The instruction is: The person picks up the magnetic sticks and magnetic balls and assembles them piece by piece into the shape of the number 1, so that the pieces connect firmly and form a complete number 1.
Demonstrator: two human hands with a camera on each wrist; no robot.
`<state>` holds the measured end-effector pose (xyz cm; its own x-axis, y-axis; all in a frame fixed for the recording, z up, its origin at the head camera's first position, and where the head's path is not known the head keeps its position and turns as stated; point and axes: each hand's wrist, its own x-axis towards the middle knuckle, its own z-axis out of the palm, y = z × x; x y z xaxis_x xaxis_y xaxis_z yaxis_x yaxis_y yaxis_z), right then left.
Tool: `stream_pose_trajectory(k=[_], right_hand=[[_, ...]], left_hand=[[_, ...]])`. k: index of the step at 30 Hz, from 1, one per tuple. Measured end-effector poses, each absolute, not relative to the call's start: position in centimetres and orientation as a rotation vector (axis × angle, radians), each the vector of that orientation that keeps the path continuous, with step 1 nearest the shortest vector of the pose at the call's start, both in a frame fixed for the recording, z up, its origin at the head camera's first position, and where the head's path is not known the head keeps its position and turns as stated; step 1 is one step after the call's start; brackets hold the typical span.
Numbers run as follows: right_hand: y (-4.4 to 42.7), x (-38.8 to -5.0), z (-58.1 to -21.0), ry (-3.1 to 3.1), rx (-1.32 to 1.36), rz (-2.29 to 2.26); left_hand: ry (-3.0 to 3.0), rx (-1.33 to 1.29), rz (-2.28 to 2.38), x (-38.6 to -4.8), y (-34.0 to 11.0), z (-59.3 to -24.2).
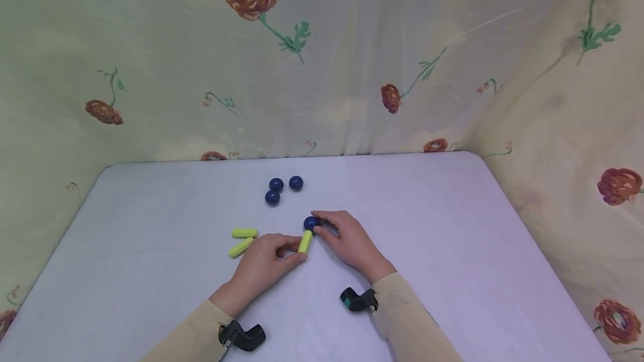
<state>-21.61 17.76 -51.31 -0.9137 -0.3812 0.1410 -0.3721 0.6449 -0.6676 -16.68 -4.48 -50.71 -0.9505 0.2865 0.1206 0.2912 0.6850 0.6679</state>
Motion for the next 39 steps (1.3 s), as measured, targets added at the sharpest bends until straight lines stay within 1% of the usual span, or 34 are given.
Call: stream_pose_trajectory(k=[7,14,20,24,28,33,39], right_hand=[[17.8,-21.8,-51.0,2.878,-0.674,-1.15],[17.8,-22.1,-50.9,2.908,-0.565,-1.168],[17.8,-22.1,-51.0,2.912,-0.547,-1.193],[17.7,-22.1,-51.4,2.917,-0.544,-1.207],[17.8,-22.1,-51.6,2.926,-0.55,-1.197],[17.9,-22.1,-51.5,2.925,-0.542,-1.185],[17.9,-22.0,-51.5,2.916,-0.537,-1.184]], left_hand=[[-2.852,-0.5,-1.12,-16.6,-4.3,-50.6],[-2.851,-0.504,-1.086,-16.7,-4.1,-50.5],[-2.86,-0.5,-1.1,-16.7,-4.2,-50.3],[-2.881,-0.472,-1.162,-16.6,-4.5,-49.7],[-2.877,-0.434,-1.216,-16.6,-5.1,-48.3],[-2.878,-0.307,-1.192,-17.8,-6.5,-46.7],[-2.906,-0.13,-1.161,-20.5,-8.8,-46.1]])
